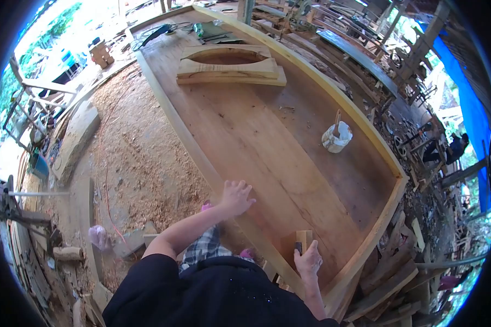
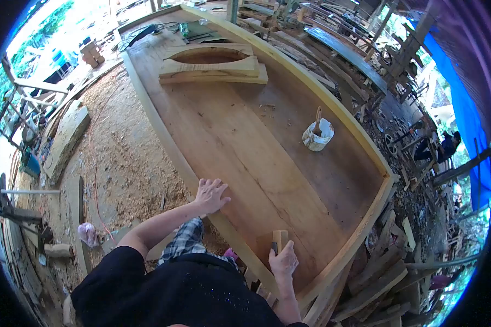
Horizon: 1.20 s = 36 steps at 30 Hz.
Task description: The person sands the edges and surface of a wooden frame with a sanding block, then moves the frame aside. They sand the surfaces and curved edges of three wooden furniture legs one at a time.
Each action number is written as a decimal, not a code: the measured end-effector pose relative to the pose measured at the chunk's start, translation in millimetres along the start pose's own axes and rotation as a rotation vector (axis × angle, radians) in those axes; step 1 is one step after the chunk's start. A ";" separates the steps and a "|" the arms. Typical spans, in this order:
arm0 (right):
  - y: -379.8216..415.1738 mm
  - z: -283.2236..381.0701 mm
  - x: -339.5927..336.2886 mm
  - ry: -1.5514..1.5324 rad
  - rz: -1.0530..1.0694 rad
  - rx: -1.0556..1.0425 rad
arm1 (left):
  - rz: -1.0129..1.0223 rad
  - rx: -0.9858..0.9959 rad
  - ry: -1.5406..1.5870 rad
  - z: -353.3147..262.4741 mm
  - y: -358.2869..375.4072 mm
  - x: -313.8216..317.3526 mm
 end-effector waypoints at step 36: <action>9.7 -3.2 10.1 0.138 -0.206 0.174 | -0.067 0.151 0.154 180.6 -160.9 -39.5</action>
Point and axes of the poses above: each hand's wrist, its own y-axis away from the middle knuckle, its own x-axis out of the palm, z = x × y, the point moved 10 cm from there along -y, towards the middle knuckle, and after that the axes turned 10 degrees about -y, right-handed, at the moved point
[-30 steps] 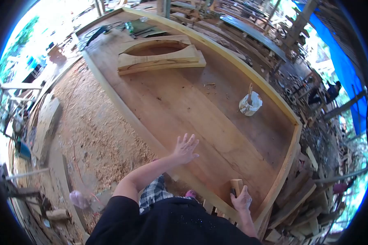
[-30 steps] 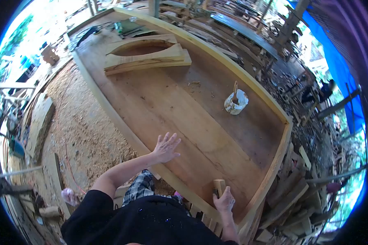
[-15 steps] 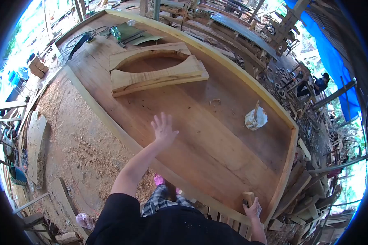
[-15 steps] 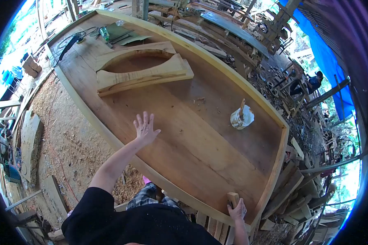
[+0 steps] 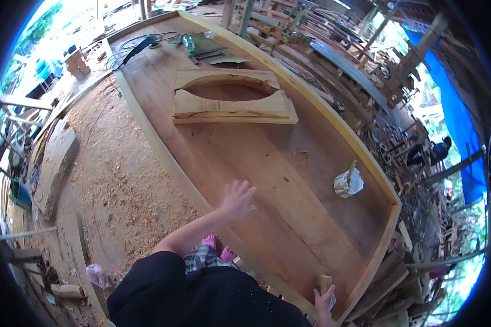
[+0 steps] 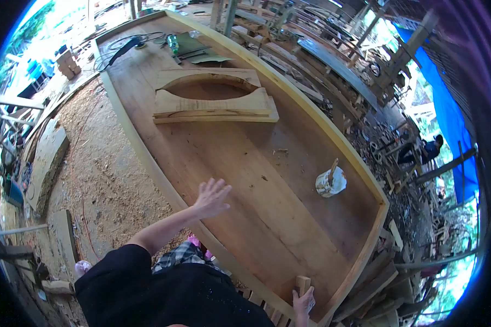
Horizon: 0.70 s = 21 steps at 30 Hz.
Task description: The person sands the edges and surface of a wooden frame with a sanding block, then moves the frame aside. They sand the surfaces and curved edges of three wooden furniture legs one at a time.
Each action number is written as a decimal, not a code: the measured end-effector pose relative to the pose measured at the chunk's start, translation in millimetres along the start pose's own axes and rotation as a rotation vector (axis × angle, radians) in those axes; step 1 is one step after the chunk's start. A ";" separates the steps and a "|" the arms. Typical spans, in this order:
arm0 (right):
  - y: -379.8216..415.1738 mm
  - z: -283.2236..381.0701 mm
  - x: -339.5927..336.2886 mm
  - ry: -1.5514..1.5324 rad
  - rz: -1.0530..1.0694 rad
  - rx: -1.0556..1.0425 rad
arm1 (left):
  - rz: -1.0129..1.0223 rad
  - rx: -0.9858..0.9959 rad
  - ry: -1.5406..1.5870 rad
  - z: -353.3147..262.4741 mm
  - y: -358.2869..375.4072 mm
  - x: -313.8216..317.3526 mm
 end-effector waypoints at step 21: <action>-137.3 697.3 162.4 -0.212 0.330 -0.858 | -0.784 -0.923 0.664 296.3 83.4 -52.5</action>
Point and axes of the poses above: each hand's wrist, its own y-axis away from the middle knuckle, its own x-axis out of the palm, z = x × y, the point moved 10 cm from there along -y, towards the middle knuckle, and after that the axes turned 10 degrees about -y, right-handed, at the moved point
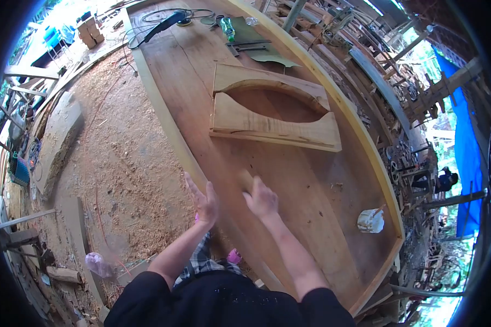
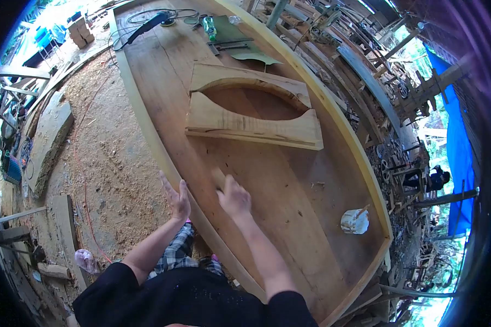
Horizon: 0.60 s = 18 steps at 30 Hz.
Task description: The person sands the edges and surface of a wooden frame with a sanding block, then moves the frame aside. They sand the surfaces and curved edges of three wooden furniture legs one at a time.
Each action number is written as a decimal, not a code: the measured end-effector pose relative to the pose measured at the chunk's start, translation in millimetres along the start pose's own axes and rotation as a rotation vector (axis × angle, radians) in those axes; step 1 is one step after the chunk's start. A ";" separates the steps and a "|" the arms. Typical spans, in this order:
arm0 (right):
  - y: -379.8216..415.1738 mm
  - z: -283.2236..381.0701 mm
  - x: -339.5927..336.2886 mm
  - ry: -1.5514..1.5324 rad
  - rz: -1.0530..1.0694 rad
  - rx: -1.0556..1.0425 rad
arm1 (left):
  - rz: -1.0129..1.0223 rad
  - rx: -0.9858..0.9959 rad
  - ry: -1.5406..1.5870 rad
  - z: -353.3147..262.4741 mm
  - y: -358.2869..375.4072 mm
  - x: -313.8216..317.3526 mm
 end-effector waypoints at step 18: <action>175.8 -128.0 -62.9 -0.083 -0.250 0.812 | 0.027 0.453 -0.335 -73.5 -63.2 -37.0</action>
Point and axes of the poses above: each hand's wrist, its own y-axis away from the middle knuckle, its own x-axis out of the palm, z = x × y, the point moved 10 cm from there along -y, towards the middle knuckle, and after that the axes turned 10 degrees about -y, right-handed, at the moved point
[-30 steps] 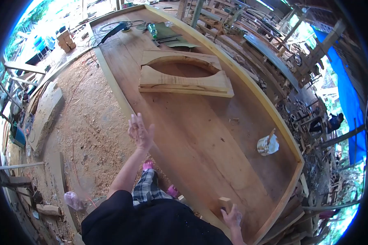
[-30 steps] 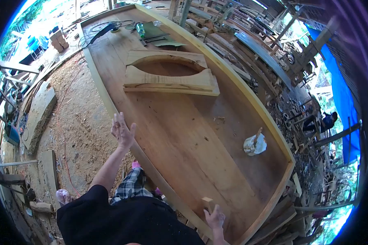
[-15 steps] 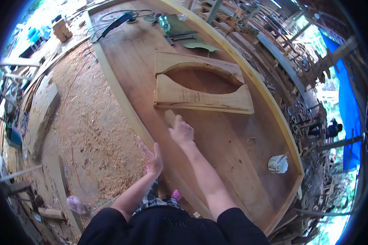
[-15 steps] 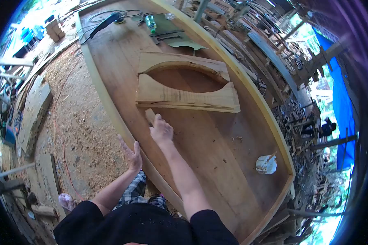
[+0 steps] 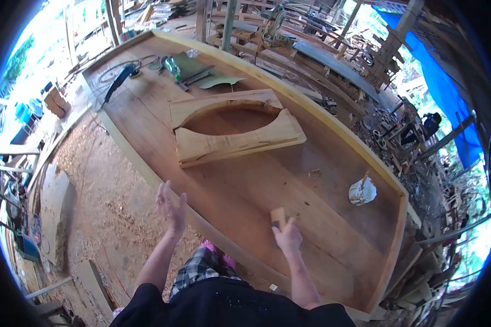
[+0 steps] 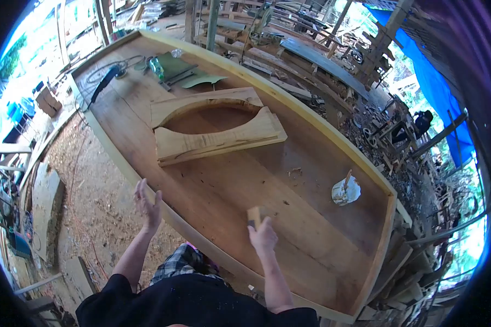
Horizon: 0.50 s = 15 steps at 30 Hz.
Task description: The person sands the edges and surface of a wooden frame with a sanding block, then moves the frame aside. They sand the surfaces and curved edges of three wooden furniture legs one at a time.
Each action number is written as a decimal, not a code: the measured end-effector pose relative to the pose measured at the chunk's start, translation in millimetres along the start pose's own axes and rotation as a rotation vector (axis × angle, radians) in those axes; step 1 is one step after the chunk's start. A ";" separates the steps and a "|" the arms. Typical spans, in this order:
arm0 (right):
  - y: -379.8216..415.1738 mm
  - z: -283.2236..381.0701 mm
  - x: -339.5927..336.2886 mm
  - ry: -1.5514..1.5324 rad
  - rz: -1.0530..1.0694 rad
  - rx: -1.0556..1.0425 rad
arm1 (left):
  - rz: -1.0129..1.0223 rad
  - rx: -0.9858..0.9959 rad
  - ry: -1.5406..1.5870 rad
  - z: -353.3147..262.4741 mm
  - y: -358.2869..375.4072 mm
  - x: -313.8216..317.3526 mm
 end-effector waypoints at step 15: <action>28.2 -22.0 -3.8 -0.011 -0.274 0.192 | 0.640 0.832 -0.386 -104.2 -139.2 181.1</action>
Point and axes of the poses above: each hand's wrist, its own y-axis away from the middle knuckle, its own x-axis out of the palm, z = x × y, the point moved 10 cm from there along -y, towards the middle knuckle, and after that the axes turned 10 degrees about -y, right-handed, at the moved point
